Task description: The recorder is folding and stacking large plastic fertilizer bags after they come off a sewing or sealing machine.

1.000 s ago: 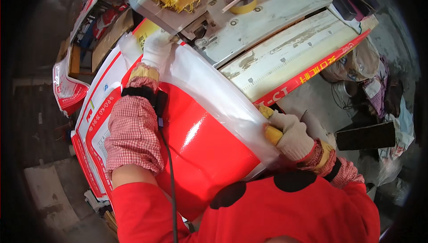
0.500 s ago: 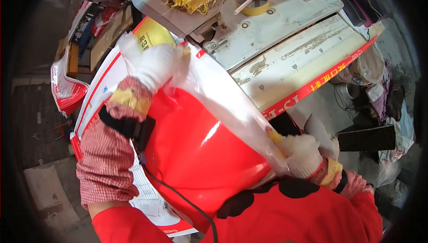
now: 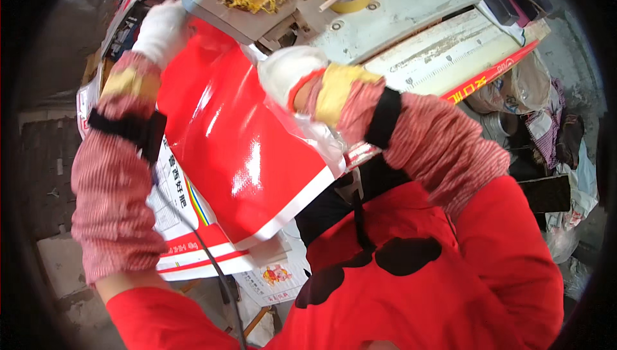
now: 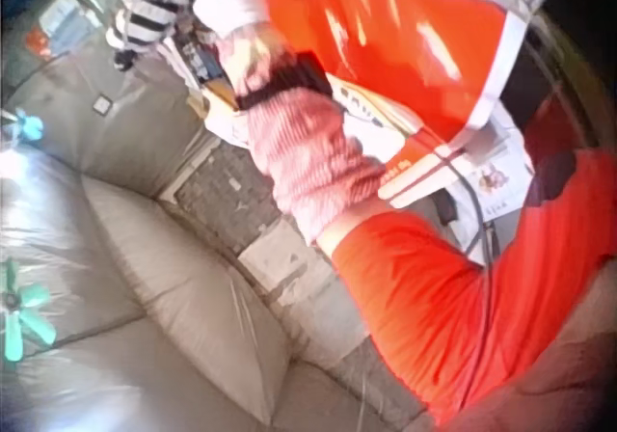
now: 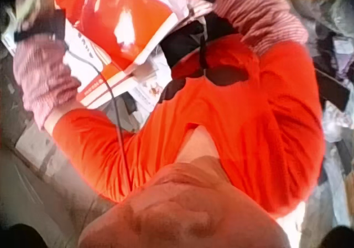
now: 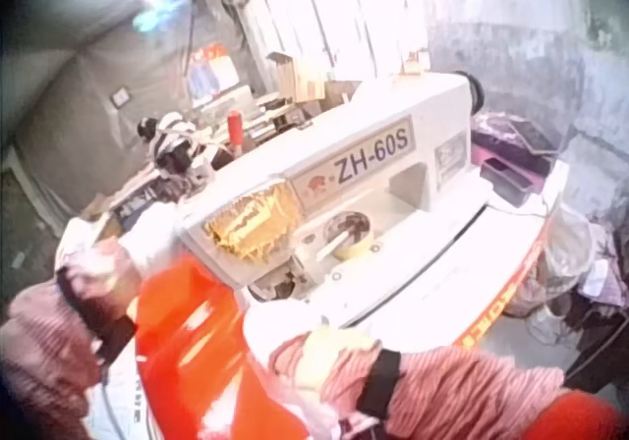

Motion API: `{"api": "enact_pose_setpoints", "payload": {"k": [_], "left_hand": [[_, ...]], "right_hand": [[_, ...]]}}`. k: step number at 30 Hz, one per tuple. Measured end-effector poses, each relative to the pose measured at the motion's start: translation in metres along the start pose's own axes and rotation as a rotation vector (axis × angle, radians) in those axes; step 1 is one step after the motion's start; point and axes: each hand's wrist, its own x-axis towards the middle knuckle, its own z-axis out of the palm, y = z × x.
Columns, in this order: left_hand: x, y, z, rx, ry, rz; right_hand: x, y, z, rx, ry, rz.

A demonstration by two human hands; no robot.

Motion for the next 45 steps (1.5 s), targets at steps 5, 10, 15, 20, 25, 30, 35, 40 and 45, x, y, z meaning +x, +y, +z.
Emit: {"api": "enact_pose_setpoints", "payload": {"k": [5, 10, 15, 20, 25, 30, 35, 40, 45], "left_hand": [[-0.04, 0.114, -0.105, -0.309, -0.249, 0.474], [-0.042, 0.185, -0.123, -0.651, -0.168, 0.924], [-0.066, 0.184, -0.132, -0.342, -0.794, 0.949], [-0.043, 0.16, -0.159, -0.743, -1.231, 0.419], [-0.043, 0.203, -0.114, -0.162, -0.388, 0.789], [-0.044, 0.226, -0.108, -0.295, -0.97, 1.199], [-0.067, 0.2, -0.101, -0.323, -0.955, 0.93], [-0.089, 0.214, -0.187, -0.221, -1.199, 0.758], [-0.074, 0.176, -0.201, 0.259, -1.525, 0.357]], "right_hand": [[0.015, 0.063, 0.0, 0.222, 0.007, -0.453], [0.039, 0.069, 0.021, 0.223, -0.003, -0.519], [0.02, 0.057, -0.011, 0.136, -0.104, -0.679], [0.016, 0.069, 0.003, 0.289, -0.169, -0.442], [0.018, 0.054, 0.022, 0.163, 0.113, -0.502], [0.003, 0.053, 0.005, 0.291, -0.147, -0.418], [0.0, 0.045, 0.002, 0.36, -0.181, -0.223], [-0.008, 0.038, 0.007, 0.044, 0.009, -0.413], [-0.016, 0.034, 0.009, 0.048, 0.109, -0.334]]}}
